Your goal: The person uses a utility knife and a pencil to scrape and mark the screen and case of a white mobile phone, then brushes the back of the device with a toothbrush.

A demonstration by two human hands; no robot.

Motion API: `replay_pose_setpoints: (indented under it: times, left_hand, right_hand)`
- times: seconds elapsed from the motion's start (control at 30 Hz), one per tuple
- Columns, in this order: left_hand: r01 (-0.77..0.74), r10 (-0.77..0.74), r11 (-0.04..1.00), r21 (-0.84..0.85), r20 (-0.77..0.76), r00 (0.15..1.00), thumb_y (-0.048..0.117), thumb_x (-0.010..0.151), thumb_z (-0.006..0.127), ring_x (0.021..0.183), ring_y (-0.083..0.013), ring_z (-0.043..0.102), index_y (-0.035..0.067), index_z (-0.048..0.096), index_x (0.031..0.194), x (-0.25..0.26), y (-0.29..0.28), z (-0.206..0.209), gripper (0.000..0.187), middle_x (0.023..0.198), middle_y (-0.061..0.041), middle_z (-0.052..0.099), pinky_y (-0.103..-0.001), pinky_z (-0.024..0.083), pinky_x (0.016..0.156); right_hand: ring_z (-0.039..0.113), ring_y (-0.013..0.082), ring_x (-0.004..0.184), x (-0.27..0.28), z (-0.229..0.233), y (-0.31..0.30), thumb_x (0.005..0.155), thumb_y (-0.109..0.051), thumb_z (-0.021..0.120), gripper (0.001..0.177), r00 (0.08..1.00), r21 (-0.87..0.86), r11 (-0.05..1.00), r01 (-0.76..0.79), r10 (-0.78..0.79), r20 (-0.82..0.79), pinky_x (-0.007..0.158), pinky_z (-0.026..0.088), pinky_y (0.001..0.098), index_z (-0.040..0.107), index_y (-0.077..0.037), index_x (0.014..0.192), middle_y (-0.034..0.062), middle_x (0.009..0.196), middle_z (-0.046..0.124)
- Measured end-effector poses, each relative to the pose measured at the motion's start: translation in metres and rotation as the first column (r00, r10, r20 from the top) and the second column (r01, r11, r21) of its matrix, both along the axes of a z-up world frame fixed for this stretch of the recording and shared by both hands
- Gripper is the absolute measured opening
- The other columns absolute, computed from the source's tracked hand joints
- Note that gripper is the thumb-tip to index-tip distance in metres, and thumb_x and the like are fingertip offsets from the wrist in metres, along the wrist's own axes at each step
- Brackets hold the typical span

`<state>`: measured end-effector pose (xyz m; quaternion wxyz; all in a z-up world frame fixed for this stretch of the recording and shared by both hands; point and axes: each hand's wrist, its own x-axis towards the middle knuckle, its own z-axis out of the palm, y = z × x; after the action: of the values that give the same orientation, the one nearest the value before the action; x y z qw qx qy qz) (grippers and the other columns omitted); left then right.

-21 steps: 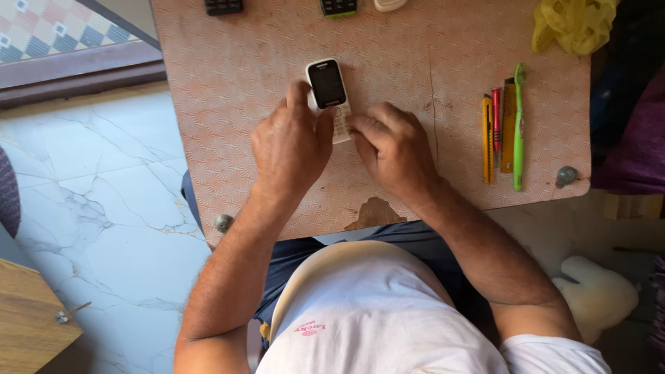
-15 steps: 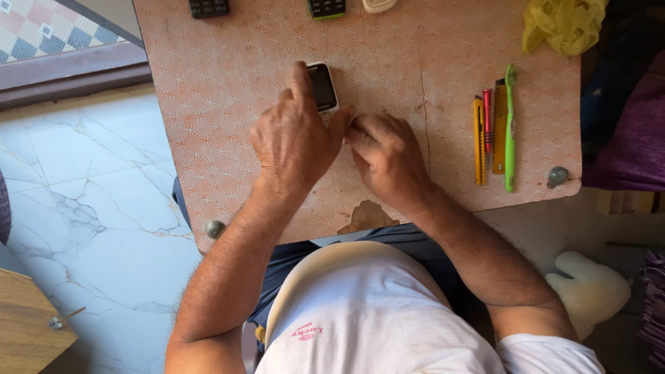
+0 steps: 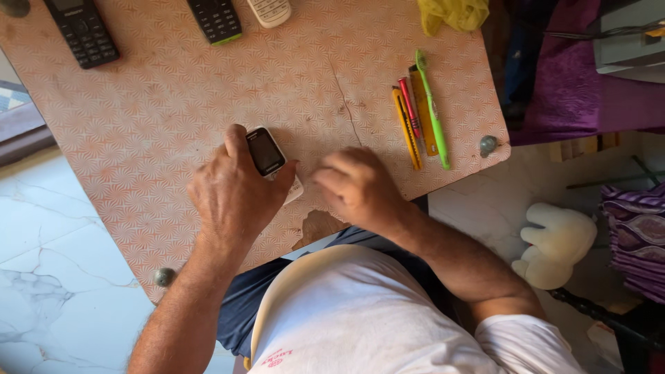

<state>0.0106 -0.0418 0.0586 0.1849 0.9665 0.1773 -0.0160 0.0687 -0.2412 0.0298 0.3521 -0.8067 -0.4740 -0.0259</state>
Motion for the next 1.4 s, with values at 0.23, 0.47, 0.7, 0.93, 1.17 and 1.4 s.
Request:
replay_pose_setpoints:
  times: [0.23, 0.47, 0.7, 0.93, 1.17, 1.4]
  left_hand:
    - [0.017, -0.017, 1.0, 0.001, 0.037, 0.999, 0.052, 0.078, 0.085, 0.075, -0.0366, 0.073, 0.004, 0.055, 0.131, -0.003, 0.0, -0.005, 0.077, 0.091, -0.019, 0.072, -0.05, 0.056, 0.061]
    - [0.058, -0.056, 0.998, -0.01, 0.131, 0.99, 0.052, 0.081, 0.084, 0.078, -0.0361, 0.073, 0.006, 0.055, 0.136, -0.005, 0.005, -0.016, 0.077, 0.096, -0.017, 0.073, -0.048, 0.056, 0.061]
    - [0.06, -0.061, 0.998, 0.011, 0.167, 0.984, 0.052, 0.084, 0.082, 0.079, -0.0378, 0.072, 0.007, 0.054, 0.138, -0.005, 0.005, -0.02, 0.076, 0.099, -0.018, 0.072, -0.05, 0.056, 0.062]
    - [0.061, -0.065, 0.998, 0.026, 0.23, 0.971, 0.051, 0.089, 0.08, 0.082, -0.037, 0.073, 0.003, 0.053, 0.14, -0.009, 0.003, -0.029, 0.075, 0.101, -0.02, 0.071, -0.049, 0.056, 0.065]
    - [0.056, -0.068, 0.997, 0.058, 0.227, 0.972, 0.054, 0.091, 0.077, 0.082, -0.0371, 0.072, 0.003, 0.053, 0.14, -0.006, 0.002, -0.031, 0.075, 0.102, -0.019, 0.071, -0.049, 0.056, 0.066]
    - [0.052, -0.052, 0.999, 0.005, 0.143, 0.988, 0.059, 0.076, 0.084, 0.088, -0.037, 0.072, 0.0, 0.047, 0.142, -0.004, -0.001, -0.018, 0.097, 0.107, -0.021, 0.069, -0.051, 0.054, 0.069]
  right_hand:
    - [0.068, 0.0284, 0.086, 0.021, 0.017, -0.055, 0.085, -0.012, 0.086, 0.025, 0.942, -0.135, 0.934, 0.331, -0.337, -0.016, 0.076, 0.055, 0.0405, 0.073, -0.005, 0.105, 0.0102, 0.096, 0.069]
    - [0.069, 0.031, 0.086, 0.045, 0.014, -0.079, 0.081, -0.014, 0.089, 0.033, 0.874, -0.227, 0.844, 0.485, -0.475, 0.102, 0.077, 0.055, 0.0428, 0.074, -0.005, 0.109, 0.0127, 0.095, 0.07]
    - [0.069, 0.0309, 0.079, 0.051, 0.003, -0.077, 0.083, -0.012, 0.088, 0.03, 0.87, -0.197, 0.847, 0.494, -0.482, 0.108, 0.071, 0.054, 0.0445, 0.074, -0.005, 0.109, 0.0118, 0.089, 0.071]
    - [0.069, 0.0296, 0.075, 0.055, -0.005, -0.08, 0.08, -0.012, 0.089, 0.031, 0.861, -0.176, 0.842, 0.509, -0.501, 0.093, 0.067, 0.053, 0.0442, 0.073, -0.006, 0.106, 0.0085, 0.082, 0.07]
    - [0.07, 0.026, 0.073, 0.053, -0.008, -0.079, 0.082, -0.014, 0.089, 0.028, 0.844, -0.177, 0.829, 0.531, -0.536, 0.021, 0.067, 0.054, 0.0414, 0.074, -0.007, 0.104, 0.0066, 0.082, 0.073]
    - [0.071, 0.025, 0.071, 0.049, -0.004, -0.072, 0.082, -0.013, 0.087, 0.025, 0.828, -0.199, 0.815, 0.544, -0.559, -0.029, 0.066, 0.054, 0.0398, 0.075, -0.006, 0.102, 0.0065, 0.08, 0.073]
